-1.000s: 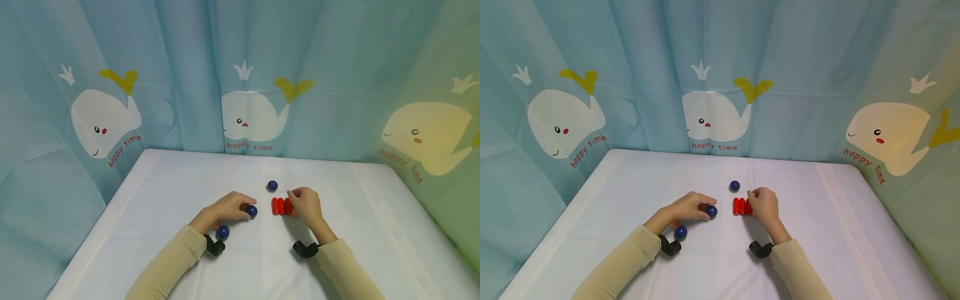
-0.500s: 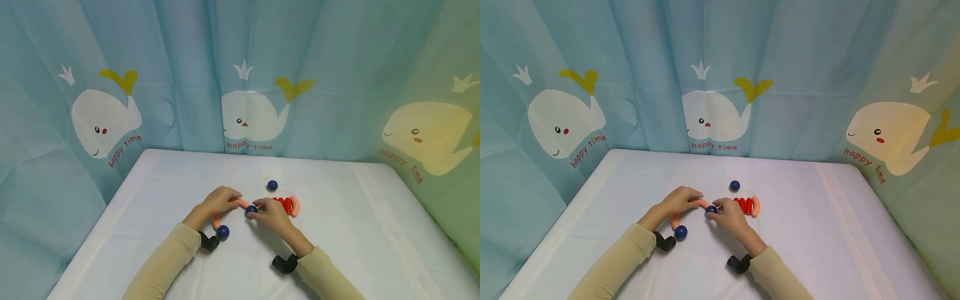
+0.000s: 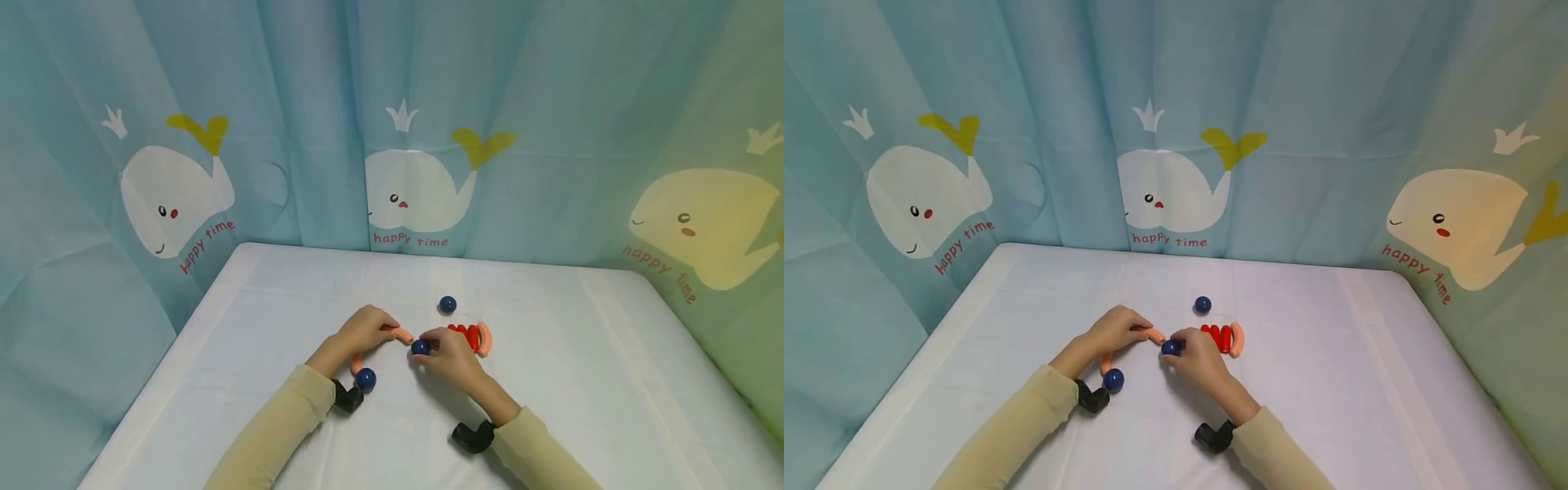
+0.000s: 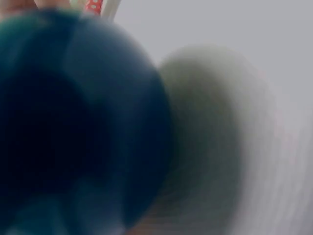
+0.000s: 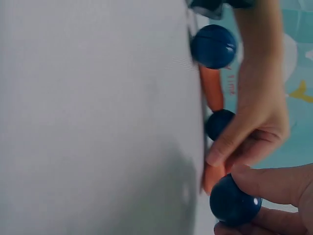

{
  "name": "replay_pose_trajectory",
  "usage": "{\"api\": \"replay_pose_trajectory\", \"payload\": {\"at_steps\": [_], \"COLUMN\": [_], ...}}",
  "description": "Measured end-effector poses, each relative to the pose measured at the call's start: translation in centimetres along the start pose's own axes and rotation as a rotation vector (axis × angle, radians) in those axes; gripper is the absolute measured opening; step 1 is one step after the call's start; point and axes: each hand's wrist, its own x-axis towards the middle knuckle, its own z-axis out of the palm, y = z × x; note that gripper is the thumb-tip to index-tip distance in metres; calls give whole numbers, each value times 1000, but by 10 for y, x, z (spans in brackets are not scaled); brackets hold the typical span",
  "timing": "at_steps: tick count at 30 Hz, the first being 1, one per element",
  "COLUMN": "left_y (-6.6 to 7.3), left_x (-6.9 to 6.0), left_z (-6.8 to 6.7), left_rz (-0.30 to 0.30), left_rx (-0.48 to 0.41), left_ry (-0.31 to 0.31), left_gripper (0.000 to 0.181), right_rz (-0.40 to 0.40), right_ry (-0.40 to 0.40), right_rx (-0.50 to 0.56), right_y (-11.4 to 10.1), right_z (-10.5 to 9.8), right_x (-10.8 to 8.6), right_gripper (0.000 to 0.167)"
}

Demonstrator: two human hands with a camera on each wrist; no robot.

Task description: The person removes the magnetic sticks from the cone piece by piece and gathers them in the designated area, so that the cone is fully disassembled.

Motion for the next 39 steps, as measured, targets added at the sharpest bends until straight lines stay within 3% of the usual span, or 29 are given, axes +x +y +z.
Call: {"api": "replay_pose_trajectory", "payload": {"at_steps": [5, 12, 22, 28, 39], "left_y": [-1, 4, 11, 12, 13], "left_x": [1, 6, 13, 13, 14], "left_z": [1, 5, 7, 8, 10], "left_rz": [-36, -21, -7, -4, 38], "left_rx": [-14, -48, -77, -84, -89], "left_ry": [-7, -71, -129, -141, -152], "left_gripper": [19, 21, 21, 22, 25], "right_rz": [16, 104, 195, 254, 260], "right_ry": [31, 80, 60, 35, -3], "right_rx": [-16, -31, -12, -15, -33], "right_y": [9, 37, 61, 69, 82], "right_z": [-17, -42, -63, -68, -64], "right_x": [3, 20, 39, 47, 55], "right_gripper": [33, 37, 39, 40, 40]}}
